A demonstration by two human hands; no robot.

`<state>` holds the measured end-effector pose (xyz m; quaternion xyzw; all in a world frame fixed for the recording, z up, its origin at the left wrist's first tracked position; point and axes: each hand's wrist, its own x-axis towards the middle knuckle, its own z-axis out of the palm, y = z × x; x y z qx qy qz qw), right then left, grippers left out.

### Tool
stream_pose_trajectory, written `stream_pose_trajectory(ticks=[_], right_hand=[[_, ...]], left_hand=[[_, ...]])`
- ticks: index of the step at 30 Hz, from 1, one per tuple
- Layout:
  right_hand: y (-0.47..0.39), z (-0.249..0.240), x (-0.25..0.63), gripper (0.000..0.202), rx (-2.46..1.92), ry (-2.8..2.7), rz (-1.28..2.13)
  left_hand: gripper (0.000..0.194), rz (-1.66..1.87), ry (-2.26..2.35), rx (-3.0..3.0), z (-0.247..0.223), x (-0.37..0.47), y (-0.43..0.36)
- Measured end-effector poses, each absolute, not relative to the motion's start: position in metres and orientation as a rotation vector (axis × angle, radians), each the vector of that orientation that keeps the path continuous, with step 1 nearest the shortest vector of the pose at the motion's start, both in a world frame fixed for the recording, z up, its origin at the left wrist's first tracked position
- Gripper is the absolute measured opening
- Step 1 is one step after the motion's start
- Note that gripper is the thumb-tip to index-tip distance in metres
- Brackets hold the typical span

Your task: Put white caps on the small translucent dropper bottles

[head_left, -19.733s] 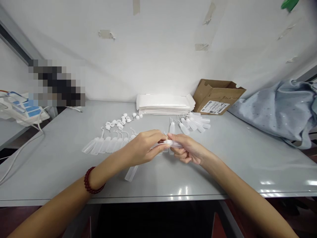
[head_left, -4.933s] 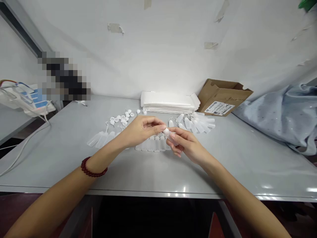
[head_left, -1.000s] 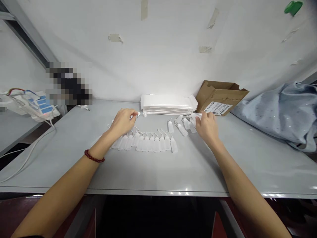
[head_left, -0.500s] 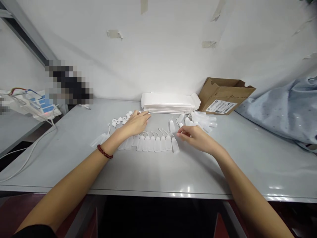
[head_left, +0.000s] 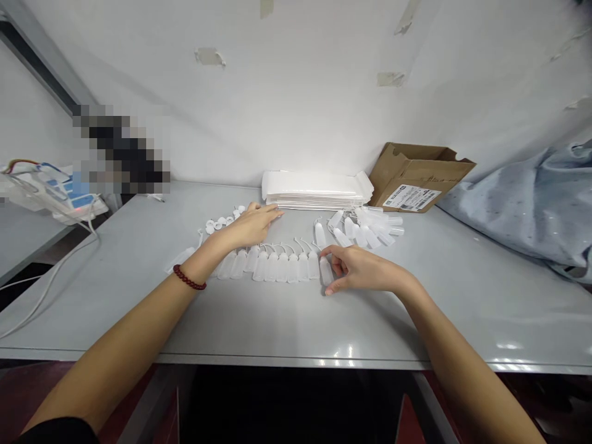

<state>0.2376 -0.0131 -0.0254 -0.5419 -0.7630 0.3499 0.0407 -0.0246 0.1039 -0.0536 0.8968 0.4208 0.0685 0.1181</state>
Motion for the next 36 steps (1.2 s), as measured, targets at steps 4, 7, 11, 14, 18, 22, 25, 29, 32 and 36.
stream_pose_trajectory(ticks=[4,7,11,14,18,22,25,29,32,36], right_hand=[[-0.015,-0.023,0.236,0.064,-1.655,-2.366,1.027],[-0.017,-0.016,0.235,0.059,-1.638,-2.347,1.04],[-0.02,-0.006,0.235,0.059,-1.603,-2.233,1.045],[-0.021,-0.004,0.235,0.06,-1.546,-2.11,1.02],[-0.023,-0.007,0.232,0.062,-1.454,-1.904,1.074],[-0.025,-0.009,0.224,0.064,-1.324,-1.754,1.185],[-0.027,-0.012,0.216,0.051,-1.259,-1.683,1.212],[-0.029,-0.017,0.207,0.037,-1.326,-1.681,1.119],[-0.029,-0.021,0.204,0.038,-1.372,-1.684,1.088],[-0.028,-0.024,0.203,0.036,-1.356,-1.641,1.047]], left_hand=[[0.054,0.11,1.215,2.619,-0.05,-0.025,0.104],[0.052,0.142,1.187,2.62,-0.052,-0.025,0.104],[0.046,0.225,1.139,2.627,-0.056,-0.024,0.104],[0.046,0.231,1.111,2.647,-0.056,-0.022,0.102],[0.045,0.246,1.09,2.652,-0.053,-0.018,0.098],[0.038,0.337,1.096,2.617,-0.051,-0.019,0.094],[0.032,0.336,1.09,2.641,-0.052,-0.019,0.094],[0.026,0.372,1.095,2.64,-0.05,-0.016,0.091],[0.021,0.556,1.15,2.508,-0.036,-0.012,0.079],[0.019,0.835,1.119,2.037,-0.009,-0.012,0.053]])
